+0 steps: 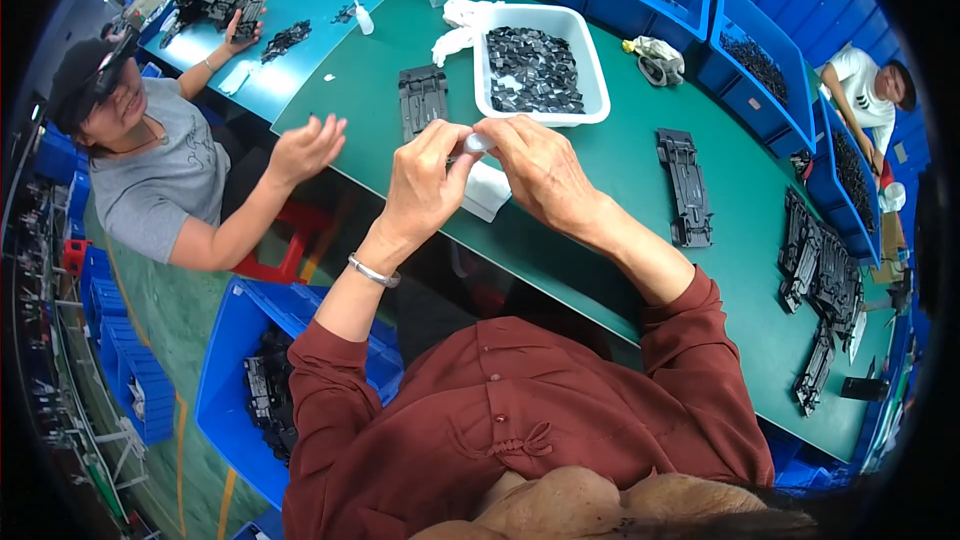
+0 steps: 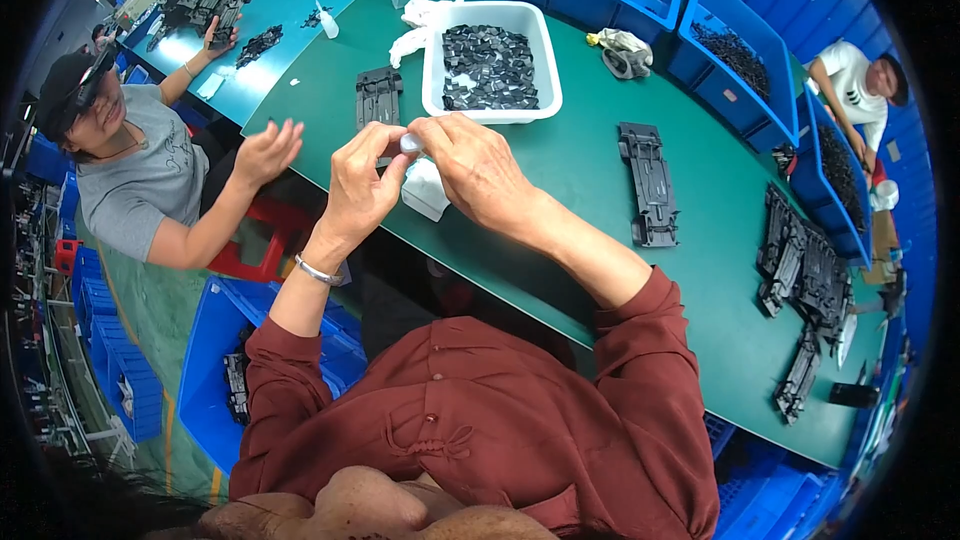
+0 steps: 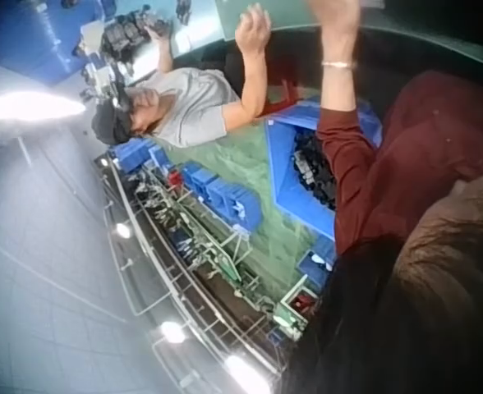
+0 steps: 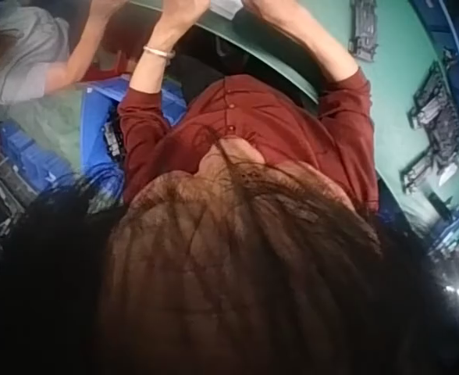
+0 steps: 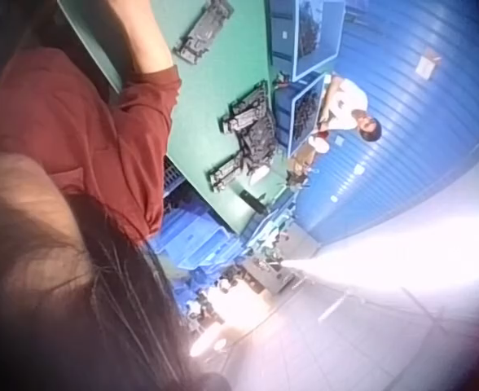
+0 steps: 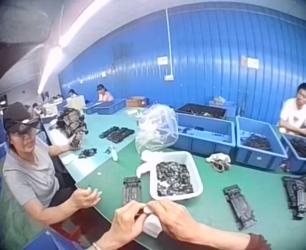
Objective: Assembling small plastic components and applying glue to a toy car chassis at a factory workbench.
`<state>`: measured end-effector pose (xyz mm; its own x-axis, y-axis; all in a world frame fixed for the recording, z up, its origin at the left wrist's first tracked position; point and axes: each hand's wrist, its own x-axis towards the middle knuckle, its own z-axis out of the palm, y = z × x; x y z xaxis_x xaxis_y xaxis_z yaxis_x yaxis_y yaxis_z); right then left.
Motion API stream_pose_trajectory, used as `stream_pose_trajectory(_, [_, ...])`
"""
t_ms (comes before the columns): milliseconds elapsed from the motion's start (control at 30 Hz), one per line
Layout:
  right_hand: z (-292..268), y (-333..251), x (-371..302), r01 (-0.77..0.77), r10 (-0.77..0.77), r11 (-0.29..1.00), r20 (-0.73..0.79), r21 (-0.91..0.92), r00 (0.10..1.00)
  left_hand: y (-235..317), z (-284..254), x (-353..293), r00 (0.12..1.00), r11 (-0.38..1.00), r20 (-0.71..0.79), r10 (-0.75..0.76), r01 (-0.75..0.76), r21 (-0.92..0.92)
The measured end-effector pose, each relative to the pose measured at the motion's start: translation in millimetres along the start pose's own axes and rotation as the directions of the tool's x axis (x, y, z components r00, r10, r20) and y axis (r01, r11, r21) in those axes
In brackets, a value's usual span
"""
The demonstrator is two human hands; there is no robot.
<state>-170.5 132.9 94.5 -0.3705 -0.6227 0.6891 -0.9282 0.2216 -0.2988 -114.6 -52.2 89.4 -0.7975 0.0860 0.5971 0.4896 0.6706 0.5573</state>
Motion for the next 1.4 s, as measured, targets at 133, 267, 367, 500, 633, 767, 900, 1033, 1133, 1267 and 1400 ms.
stream_pose_trajectory(133, [-0.8, -3.2, -1.1, -0.04, 0.04, 0.999, 0.046, -0.02, 0.998, 0.3, 1.5, -1.5, 0.999, 0.999, -0.046, 0.025, -0.027, -0.043])
stream_pose_trajectory(267, [3.3, -0.4, -2.8, -0.012, 0.013, 0.999, 0.018, -0.038, 1.0, 0.3, 2.1, -3.4, 0.998, 0.999, -0.056, 0.035, -0.037, -0.036])
stream_pose_trajectory(367, [5.4, 1.0, -2.4, 0.021, -0.022, 1.0, -0.018, -0.019, 1.0, 0.1, 1.8, -4.6, 0.997, 0.998, -0.061, 0.055, -0.055, -0.012])
stream_pose_trajectory(500, [4.9, -0.9, -0.6, 0.021, -0.023, 0.999, -0.053, -0.05, 0.998, -0.2, 3.7, -4.3, 0.994, 0.997, -0.08, 0.073, -0.074, -0.011])
stream_pose_trajectory(633, [6.9, -0.9, -2.4, 0.0, 0.0, 1.0, -0.028, -0.017, 1.0, -0.3, 5.6, -4.8, 0.992, 0.997, -0.1, 0.078, -0.08, -0.017])
stream_pose_trajectory(767, [9.4, 1.1, -5.2, -0.002, 0.002, 1.0, -0.03, -0.005, 1.0, -0.1, 7.1, -5.5, 0.992, 0.997, -0.106, 0.064, -0.068, -0.038])
stream_pose_trajectory(900, [10.3, 2.4, -5.7, 0.001, -0.001, 1.0, -0.045, -0.006, 0.999, -0.7, 8.1, -4.3, 0.992, 0.997, -0.111, 0.064, -0.069, -0.046])
stream_pose_trajectory(1033, [11.1, 3.8, -6.5, 0.003, -0.003, 1.0, -0.035, -0.003, 0.999, -2.8, 9.1, -4.6, 0.993, 0.997, -0.107, 0.045, -0.052, -0.062])
stream_pose_trajectory(1133, [12.0, 4.1, -6.4, 0.0, 0.0, 1.0, -0.042, 0.001, 0.999, -2.4, 9.5, -4.1, 0.993, 0.996, -0.11, 0.041, -0.049, -0.075])
stream_pose_trajectory(1267, [13.3, 4.1, -5.8, 0.007, -0.006, 1.0, -0.067, 0.017, 0.998, -3.4, 10.2, -5.0, 0.993, 0.996, -0.115, 0.04, -0.048, -0.068])
stream_pose_trajectory(1400, [14.7, 4.5, -5.4, 0.021, -0.019, 1.0, -0.078, 0.016, 0.997, -3.9, 10.9, -5.4, 0.992, 0.997, -0.116, 0.042, -0.05, -0.063])
